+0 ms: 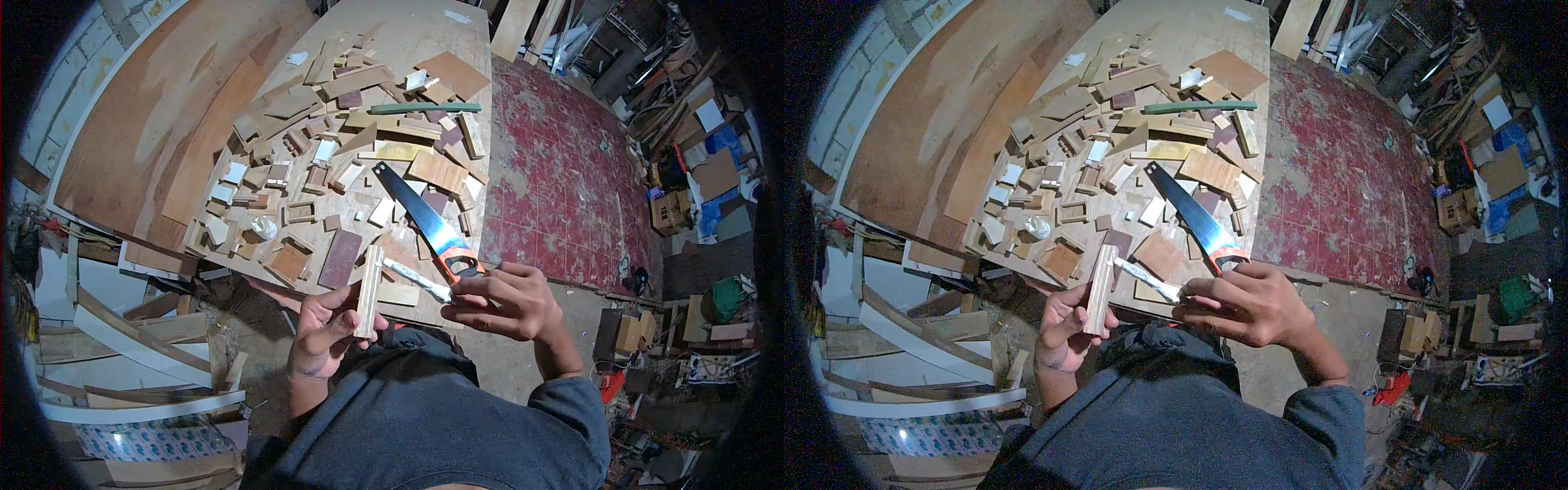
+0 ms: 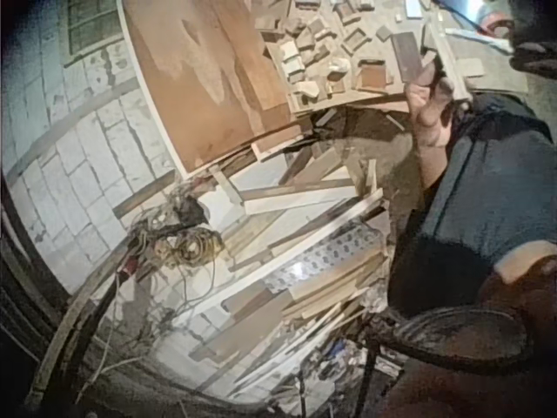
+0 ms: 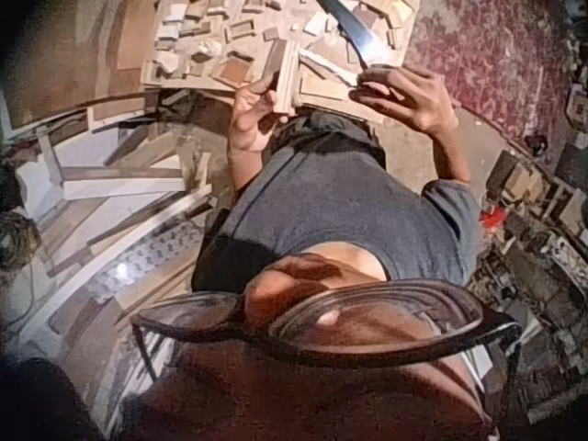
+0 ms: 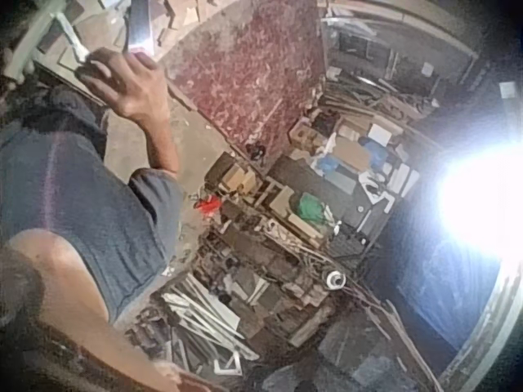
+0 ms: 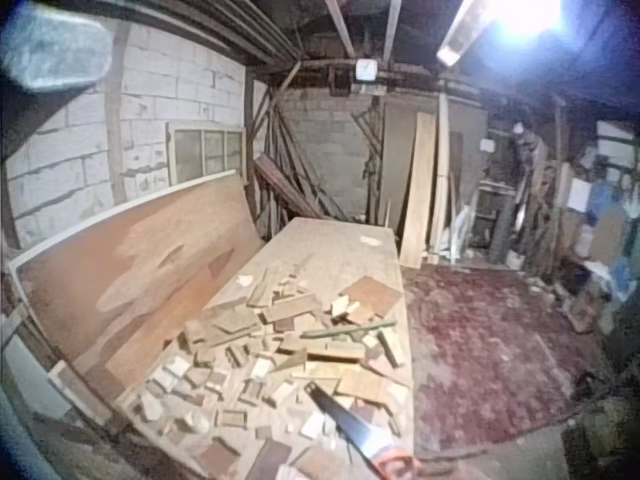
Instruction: Apply glue to small wood pieces and assemble them on a block, then trim with a handsaw.
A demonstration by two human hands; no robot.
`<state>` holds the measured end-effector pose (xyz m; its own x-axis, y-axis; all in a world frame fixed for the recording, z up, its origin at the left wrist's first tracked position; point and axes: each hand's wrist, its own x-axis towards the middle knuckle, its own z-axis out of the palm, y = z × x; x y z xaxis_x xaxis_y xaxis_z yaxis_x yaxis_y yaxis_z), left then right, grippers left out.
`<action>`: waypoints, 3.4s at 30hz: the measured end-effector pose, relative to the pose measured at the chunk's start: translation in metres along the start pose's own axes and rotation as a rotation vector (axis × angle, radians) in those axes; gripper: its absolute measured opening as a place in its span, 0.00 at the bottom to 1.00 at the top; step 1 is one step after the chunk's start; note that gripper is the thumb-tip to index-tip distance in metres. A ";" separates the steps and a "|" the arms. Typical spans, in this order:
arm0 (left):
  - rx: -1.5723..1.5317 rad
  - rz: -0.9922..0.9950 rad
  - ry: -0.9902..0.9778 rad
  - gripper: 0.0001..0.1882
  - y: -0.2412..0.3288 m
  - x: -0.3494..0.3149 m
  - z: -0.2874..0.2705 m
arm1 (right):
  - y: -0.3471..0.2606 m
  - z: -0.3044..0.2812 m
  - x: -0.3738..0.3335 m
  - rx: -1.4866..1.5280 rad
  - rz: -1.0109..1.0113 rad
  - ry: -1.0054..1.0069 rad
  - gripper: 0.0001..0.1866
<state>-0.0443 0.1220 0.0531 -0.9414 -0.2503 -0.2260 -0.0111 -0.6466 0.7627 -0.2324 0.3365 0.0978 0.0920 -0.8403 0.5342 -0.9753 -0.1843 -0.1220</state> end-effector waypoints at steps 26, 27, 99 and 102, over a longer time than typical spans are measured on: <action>0.151 0.087 -0.160 0.31 -0.001 -0.006 0.003 | -0.025 0.033 -0.022 0.418 0.265 0.571 0.06; 0.152 0.090 -0.155 0.31 -0.002 -0.006 0.002 | -0.029 0.043 -0.022 0.575 0.307 0.659 0.06; 0.906 0.449 -0.192 0.24 0.040 -0.043 -0.036 | -0.043 0.052 0.091 0.775 0.711 0.299 0.12; 0.799 0.395 -0.170 0.24 0.035 -0.045 -0.034 | -0.045 0.048 0.088 0.753 0.694 0.271 0.12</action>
<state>0.0096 0.0861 0.0691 -0.9626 -0.1968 0.1860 0.1529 0.1719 0.9732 -0.1709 0.2464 0.1107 -0.5759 -0.7583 0.3055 -0.4118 -0.0537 -0.9097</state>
